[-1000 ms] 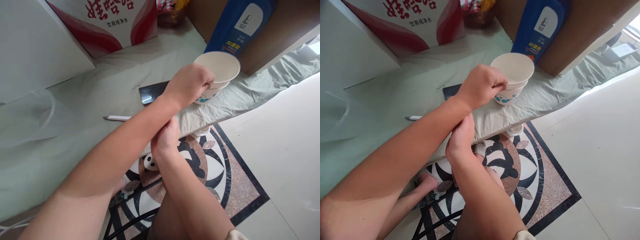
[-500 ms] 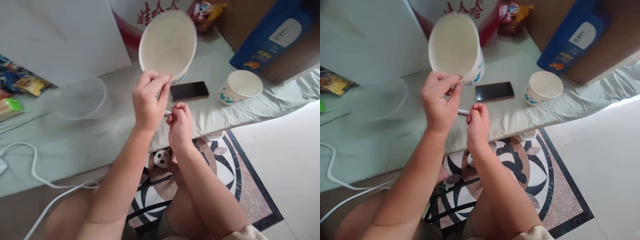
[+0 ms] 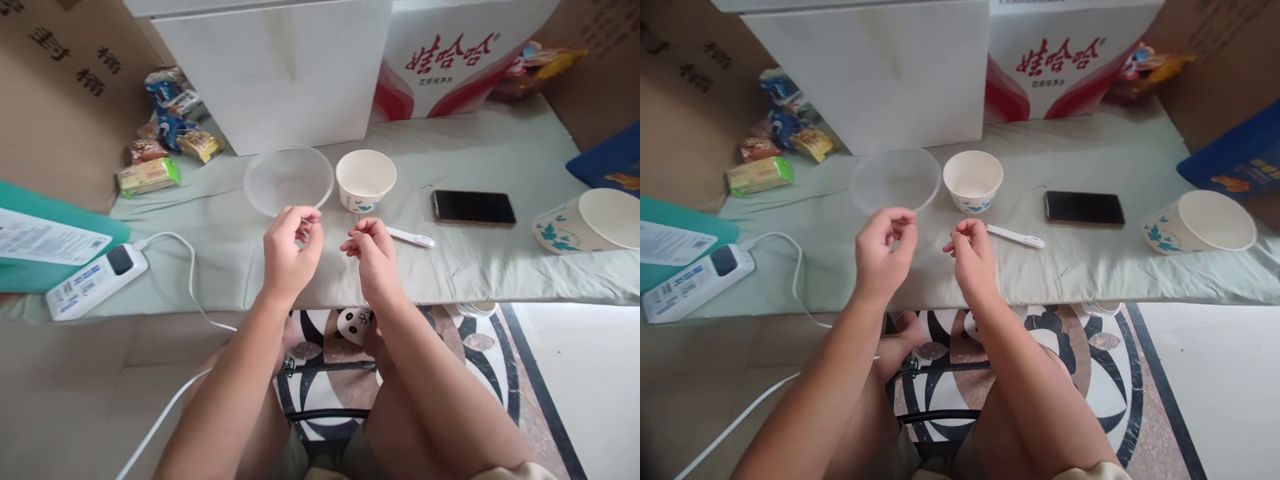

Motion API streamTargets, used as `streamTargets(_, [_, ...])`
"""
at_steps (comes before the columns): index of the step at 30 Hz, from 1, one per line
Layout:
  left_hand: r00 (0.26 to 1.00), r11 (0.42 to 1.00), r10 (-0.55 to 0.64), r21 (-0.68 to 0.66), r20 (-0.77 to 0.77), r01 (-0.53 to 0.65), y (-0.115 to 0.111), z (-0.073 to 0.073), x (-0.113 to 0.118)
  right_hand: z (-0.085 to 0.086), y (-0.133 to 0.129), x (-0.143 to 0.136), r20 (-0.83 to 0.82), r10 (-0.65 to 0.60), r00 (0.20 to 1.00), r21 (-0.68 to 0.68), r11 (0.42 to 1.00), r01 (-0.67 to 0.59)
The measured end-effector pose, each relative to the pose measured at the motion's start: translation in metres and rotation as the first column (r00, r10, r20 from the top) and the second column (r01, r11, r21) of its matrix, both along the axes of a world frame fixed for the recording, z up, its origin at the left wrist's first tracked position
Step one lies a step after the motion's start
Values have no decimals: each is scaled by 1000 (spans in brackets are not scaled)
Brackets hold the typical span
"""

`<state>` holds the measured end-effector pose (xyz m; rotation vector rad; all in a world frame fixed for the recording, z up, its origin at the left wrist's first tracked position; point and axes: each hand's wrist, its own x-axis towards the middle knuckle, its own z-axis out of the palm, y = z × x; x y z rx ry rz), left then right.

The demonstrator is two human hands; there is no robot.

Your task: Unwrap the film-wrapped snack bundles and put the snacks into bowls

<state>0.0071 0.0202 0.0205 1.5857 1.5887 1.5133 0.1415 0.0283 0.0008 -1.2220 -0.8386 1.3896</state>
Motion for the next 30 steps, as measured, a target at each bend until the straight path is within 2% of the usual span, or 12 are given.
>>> streamTargets(3, [983,994,73,-87,169,-58,-21,2,-27,-5,-6,-21,119,79,990,54,995,-86])
streamTargets(6, [943,990,74,-136,324,-31,-33,7,-46,-11,-15,-38,281,158,947,115,974,-196])
streamTargets(11, [908,991,80,-128,410,-29,-37,14,-86,-19,-32,-64,500,299,813,191,878,-440])
streamTargets(14, [860,973,227,-141,457,-182,-30,7,-116,-15,-29,-95,556,314,770,253,819,-516])
streamTargets(17, [699,902,427,-214,574,-375,-26,-1,-143,-2,-7,-147,576,298,761,348,753,-558])
streamTargets(19, [579,880,467,-282,669,-383,-26,-4,-156,9,20,-192,611,269,745,410,698,-587])
streamTargets(21, [498,874,474,-323,726,-363,-28,-5,-165,17,53,-242,686,241,687,428,630,-648])
streamTargets(24, [463,864,489,-338,739,-373,-29,-4,-174,20,100,-312,835,229,501,322,535,-781])
streamTargets(26, [458,865,489,-344,743,-365,-28,-4,-177,17,123,-348,903,227,366,213,501,-838])
streamTargets(27, [456,866,487,-348,745,-358,-28,-4,-178,14,130,-361,917,237,322,173,492,-853])
streamTargets(28, [457,868,486,-351,745,-352,-27,-4,-179,11,135,-371,917,253,309,153,493,-857])
streamTargets(30, [469,874,478,-346,743,-342,-27,-4,-181,5,138,-381,878,294,379,181,528,-830])
